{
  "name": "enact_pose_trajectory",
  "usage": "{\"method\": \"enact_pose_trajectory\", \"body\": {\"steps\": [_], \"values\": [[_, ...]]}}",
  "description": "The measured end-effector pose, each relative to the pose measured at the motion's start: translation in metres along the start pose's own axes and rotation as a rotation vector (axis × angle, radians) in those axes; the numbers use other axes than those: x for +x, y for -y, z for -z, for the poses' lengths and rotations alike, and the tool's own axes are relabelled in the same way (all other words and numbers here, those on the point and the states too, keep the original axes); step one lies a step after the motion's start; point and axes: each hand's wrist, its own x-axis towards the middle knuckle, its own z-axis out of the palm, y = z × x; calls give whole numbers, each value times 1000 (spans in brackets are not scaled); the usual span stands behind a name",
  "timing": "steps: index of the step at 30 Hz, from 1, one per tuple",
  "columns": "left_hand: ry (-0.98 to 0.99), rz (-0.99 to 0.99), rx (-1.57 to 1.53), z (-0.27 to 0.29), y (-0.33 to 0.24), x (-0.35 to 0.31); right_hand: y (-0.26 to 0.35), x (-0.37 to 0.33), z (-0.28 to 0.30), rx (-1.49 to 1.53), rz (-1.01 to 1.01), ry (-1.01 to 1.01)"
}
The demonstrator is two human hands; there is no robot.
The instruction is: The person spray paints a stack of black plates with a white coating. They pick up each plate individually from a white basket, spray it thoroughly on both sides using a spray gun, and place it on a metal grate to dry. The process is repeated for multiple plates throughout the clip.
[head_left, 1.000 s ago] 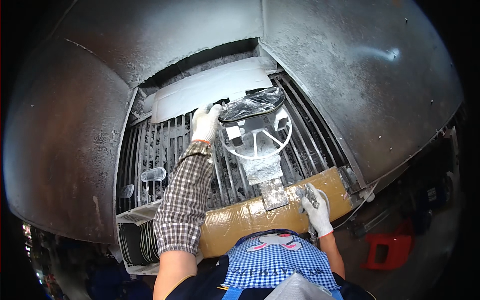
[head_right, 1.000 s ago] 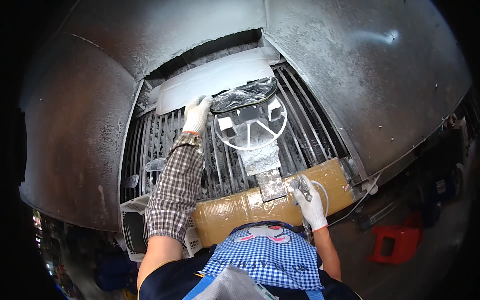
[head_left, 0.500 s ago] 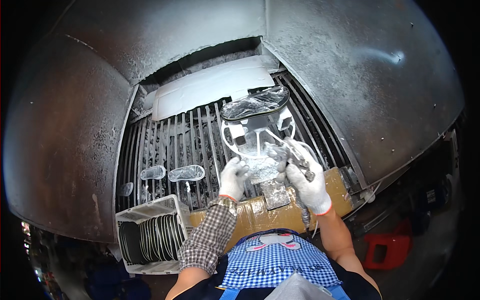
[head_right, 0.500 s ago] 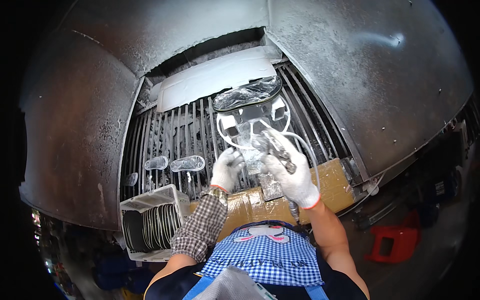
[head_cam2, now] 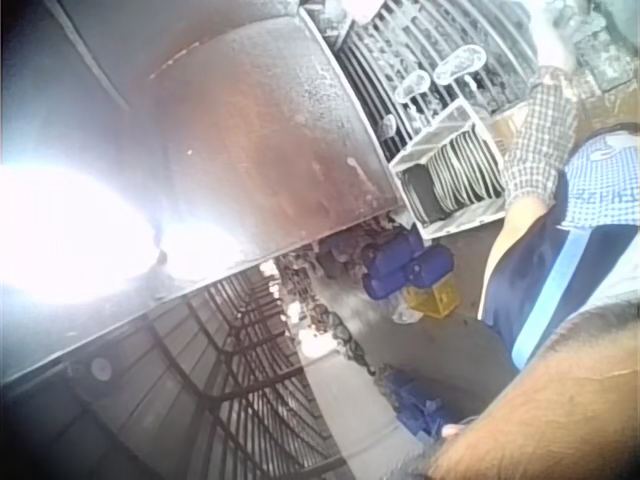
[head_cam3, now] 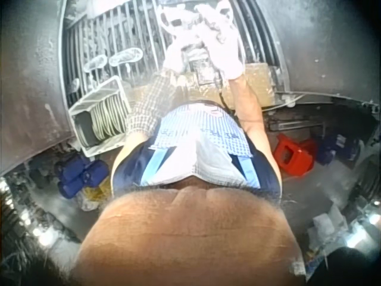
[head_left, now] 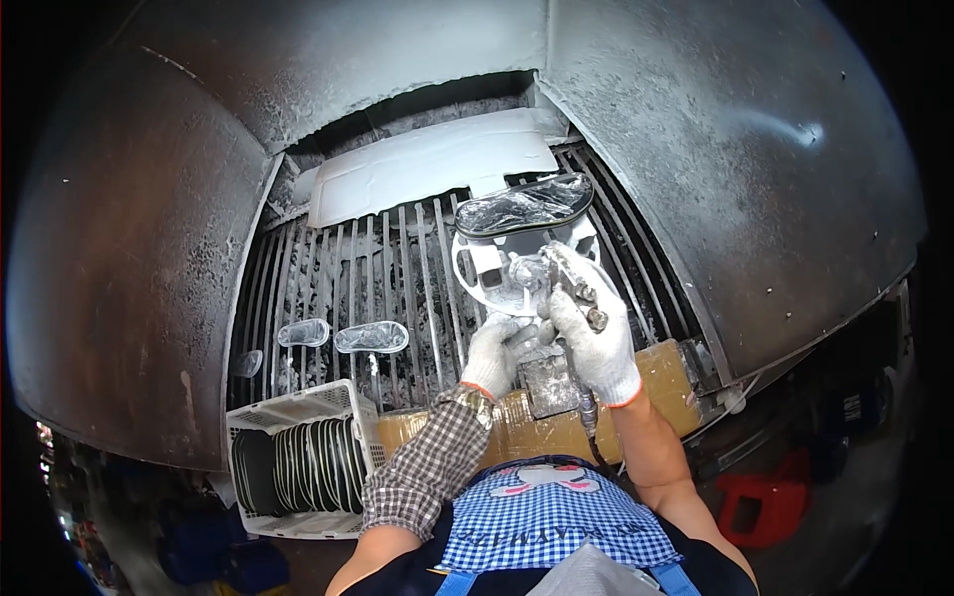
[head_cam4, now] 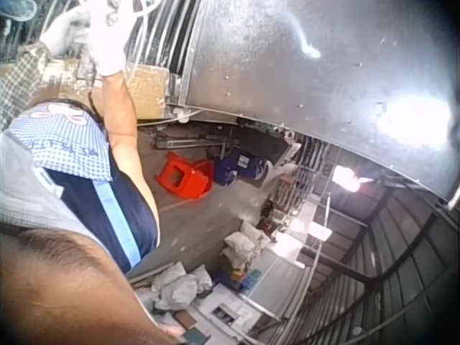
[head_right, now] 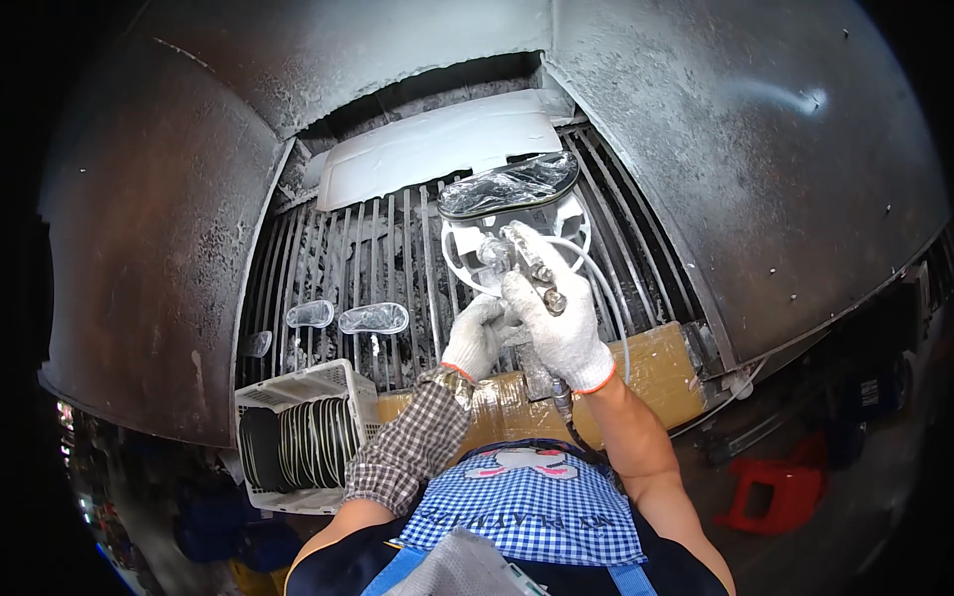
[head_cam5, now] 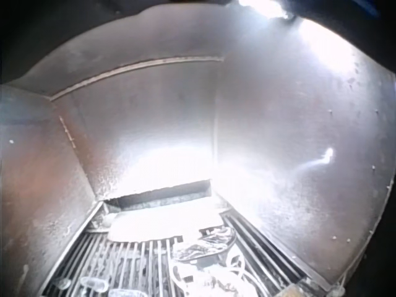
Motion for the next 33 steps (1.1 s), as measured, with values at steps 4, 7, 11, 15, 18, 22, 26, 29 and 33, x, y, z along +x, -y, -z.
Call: {"method": "enact_pose_trajectory", "body": {"steps": [4,7,11,15,18,22,26,29,33], "values": [[-30,-17,-28,2,1,3,-11,0,10,-13,8,-48],[-19,-16,-50,2,2,4,-21,-1,18,66,-17,-83],[-16,5,6,11,4,6,-27,-4,26,50,-50,-126],[-25,-16,-12,11,1,4,-17,-6,28,76,-74,-150],[-55,-14,-11,9,-1,2,-22,-7,34,64,-58,-172],[-79,-20,11,16,-4,5,-19,-9,39,137,-82,-194],[-62,-35,6,21,-6,6,-21,-11,46,168,-83,-214],[-36,-57,16,27,-10,6,-22,-12,51,172,-86,-239],[-79,-75,30,26,-17,4,-19,-15,59,155,-98,-244]]}}
